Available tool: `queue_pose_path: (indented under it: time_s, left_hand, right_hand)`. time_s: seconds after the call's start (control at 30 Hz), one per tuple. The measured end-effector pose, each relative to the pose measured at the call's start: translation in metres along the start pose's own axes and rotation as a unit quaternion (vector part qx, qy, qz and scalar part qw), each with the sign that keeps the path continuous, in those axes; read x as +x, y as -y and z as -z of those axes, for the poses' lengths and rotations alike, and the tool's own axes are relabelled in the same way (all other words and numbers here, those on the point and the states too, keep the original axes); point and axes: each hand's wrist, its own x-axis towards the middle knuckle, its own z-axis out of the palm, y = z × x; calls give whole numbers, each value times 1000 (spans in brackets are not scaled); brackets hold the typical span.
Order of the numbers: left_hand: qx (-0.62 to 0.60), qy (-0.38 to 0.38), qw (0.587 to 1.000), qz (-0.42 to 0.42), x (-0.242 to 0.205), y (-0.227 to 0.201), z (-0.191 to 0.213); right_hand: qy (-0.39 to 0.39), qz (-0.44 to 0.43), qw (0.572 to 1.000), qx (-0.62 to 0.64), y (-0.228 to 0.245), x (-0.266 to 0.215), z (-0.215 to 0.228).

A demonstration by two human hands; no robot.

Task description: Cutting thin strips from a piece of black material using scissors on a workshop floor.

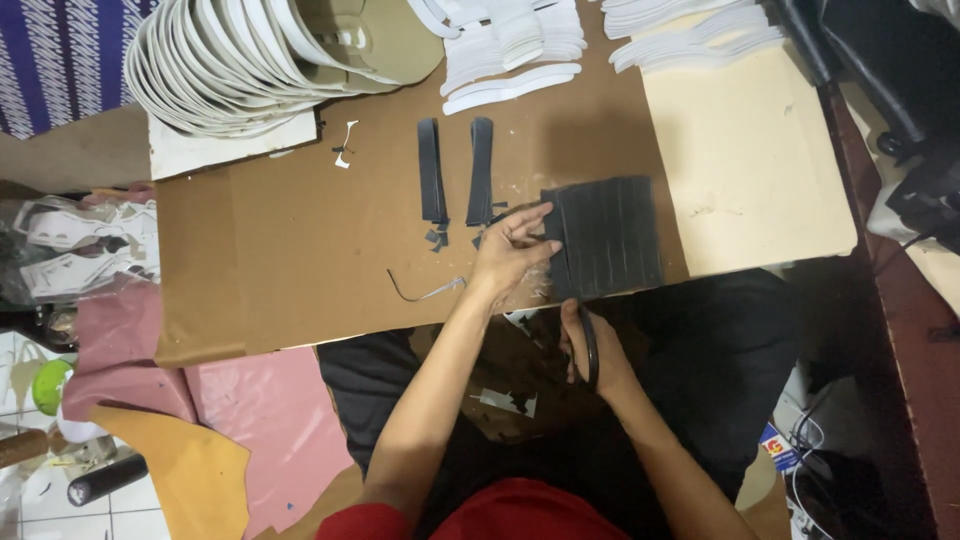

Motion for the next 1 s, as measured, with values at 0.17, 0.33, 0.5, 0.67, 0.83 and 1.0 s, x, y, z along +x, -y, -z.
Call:
queue_pose_path:
  time_s: [0.17,0.33,0.5,0.67,0.83,1.0]
  left_hand:
    - [0,0,1000,0,5,7,3]
    - [-13,13,1000,-14,-1,-18,-4]
    - [-46,3,998,-31,-2,-12,-6]
    - [-41,-7,998,-43,-7,-16,-7]
    - [-52,-8,998,-38,-8,-19,-4]
    - [-59,-12,998,-8,-6,-19,-4]
  right_hand:
    - [-12,-2,1000,-14,13,-9,-3]
    - [-28,-8,999,-15,18,-16,-4]
    - [-10,-13,999,-33,9,-6,0]
    - [8,-11,999,-39,7,11,3]
    - [3,-2,999,-50,15,9,2]
    - [-29,-13,999,-28,31,-2,-2]
